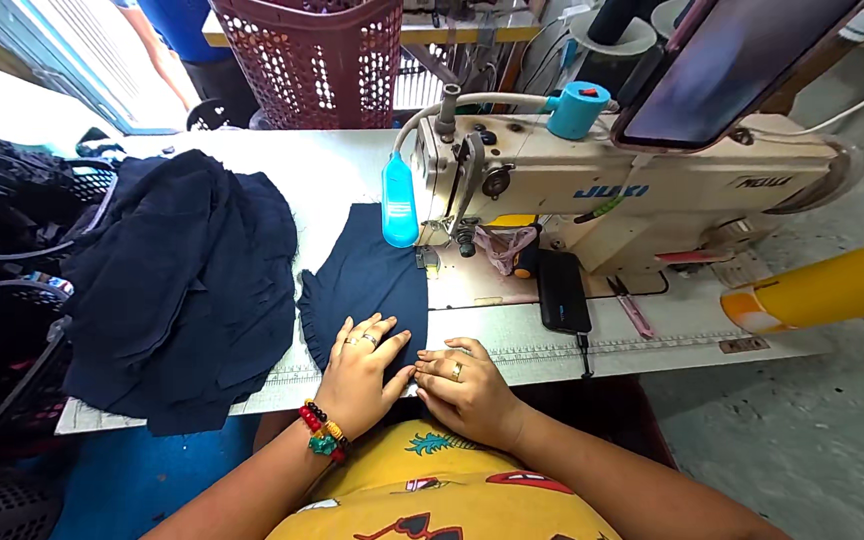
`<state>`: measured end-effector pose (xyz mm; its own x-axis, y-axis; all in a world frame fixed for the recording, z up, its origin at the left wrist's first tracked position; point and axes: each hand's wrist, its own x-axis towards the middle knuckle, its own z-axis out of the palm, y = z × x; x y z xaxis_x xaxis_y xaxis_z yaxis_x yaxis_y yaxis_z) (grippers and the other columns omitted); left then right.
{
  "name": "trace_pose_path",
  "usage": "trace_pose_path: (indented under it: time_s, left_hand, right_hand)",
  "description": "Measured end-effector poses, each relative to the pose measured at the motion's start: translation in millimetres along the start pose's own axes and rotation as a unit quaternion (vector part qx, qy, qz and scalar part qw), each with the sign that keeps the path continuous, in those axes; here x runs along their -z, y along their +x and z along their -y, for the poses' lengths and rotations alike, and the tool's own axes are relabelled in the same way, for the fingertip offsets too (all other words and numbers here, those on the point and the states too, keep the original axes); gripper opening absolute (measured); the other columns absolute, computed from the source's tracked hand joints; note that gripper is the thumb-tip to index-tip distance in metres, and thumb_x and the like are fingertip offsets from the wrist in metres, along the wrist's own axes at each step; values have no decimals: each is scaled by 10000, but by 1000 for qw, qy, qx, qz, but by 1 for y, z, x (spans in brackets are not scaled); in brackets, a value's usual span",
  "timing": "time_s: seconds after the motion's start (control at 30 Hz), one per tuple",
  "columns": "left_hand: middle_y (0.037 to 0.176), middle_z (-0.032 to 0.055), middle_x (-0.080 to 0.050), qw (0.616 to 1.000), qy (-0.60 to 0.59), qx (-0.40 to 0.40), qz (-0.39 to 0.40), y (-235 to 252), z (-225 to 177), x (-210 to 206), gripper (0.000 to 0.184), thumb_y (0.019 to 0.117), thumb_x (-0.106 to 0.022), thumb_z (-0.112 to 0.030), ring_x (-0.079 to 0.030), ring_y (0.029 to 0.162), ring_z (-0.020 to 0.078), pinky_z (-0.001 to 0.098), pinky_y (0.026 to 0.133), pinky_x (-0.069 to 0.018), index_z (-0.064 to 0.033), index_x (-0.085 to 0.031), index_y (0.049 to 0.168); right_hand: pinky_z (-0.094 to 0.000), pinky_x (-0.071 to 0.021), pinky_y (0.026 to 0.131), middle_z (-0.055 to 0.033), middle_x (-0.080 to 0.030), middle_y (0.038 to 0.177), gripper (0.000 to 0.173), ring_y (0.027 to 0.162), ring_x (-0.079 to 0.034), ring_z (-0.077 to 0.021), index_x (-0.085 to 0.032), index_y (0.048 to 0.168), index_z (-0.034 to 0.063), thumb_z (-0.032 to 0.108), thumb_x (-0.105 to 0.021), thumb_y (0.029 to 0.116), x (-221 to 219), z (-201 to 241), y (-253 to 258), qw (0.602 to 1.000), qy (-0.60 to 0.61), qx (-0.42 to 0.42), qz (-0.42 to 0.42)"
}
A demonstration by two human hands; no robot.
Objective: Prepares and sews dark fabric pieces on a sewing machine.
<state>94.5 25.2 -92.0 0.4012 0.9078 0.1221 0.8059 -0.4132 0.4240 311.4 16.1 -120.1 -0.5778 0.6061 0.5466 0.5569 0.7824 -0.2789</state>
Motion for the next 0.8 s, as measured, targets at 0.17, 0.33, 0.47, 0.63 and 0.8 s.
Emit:
trace_pose_path:
  time_s: [0.17,0.33,0.47,0.63,0.8]
  left_hand:
    - [1467,114,-588,1000,-3,9,8,7,0,0,465,983,-560,-453,-486,1423,343,642,1191,-265,-176,-686,1335]
    - [1476,101,-580,1000,-1,23,16,14,-1,0,468,994,-542,-462,-472,1435,326,630,1198,-256,-189,-677,1349]
    - [1478,102,-578,999,-2,32,16,19,-2,-2,471,999,-530,-456,-472,1434,324,626,1199,-252,-190,-665,1364]
    - [1485,92,-573,999,0,45,24,27,-1,-3,478,998,-531,-465,-459,1445,313,621,1202,-243,-198,-659,1372]
    - [1485,87,-570,998,5,59,31,38,1,-3,493,994,-533,-501,-438,1459,297,611,1218,-210,-213,-656,1375]
  right_hand:
    - [-449,-455,1083,-10,-778,1104,290,1166,-686,-167,-793,1021,149,276,-533,1012,2,-4,4,1000,8,-19,15]
    - [-448,-453,1097,-16,-773,1129,294,1186,-680,-176,-790,1041,138,269,-528,1015,7,-10,7,999,17,-25,33]
    - [-452,-455,1103,-32,-771,1132,296,1190,-680,-189,-786,1050,120,258,-526,1014,9,-17,11,999,27,-20,43]
    - [-452,-456,1108,-38,-770,1132,291,1198,-676,-191,-783,1046,110,249,-530,1015,9,-25,15,998,38,-23,49]
    - [-434,-466,1112,-49,-768,1140,296,1206,-675,-201,-785,1046,99,238,-525,1021,10,-33,20,996,55,-34,54]
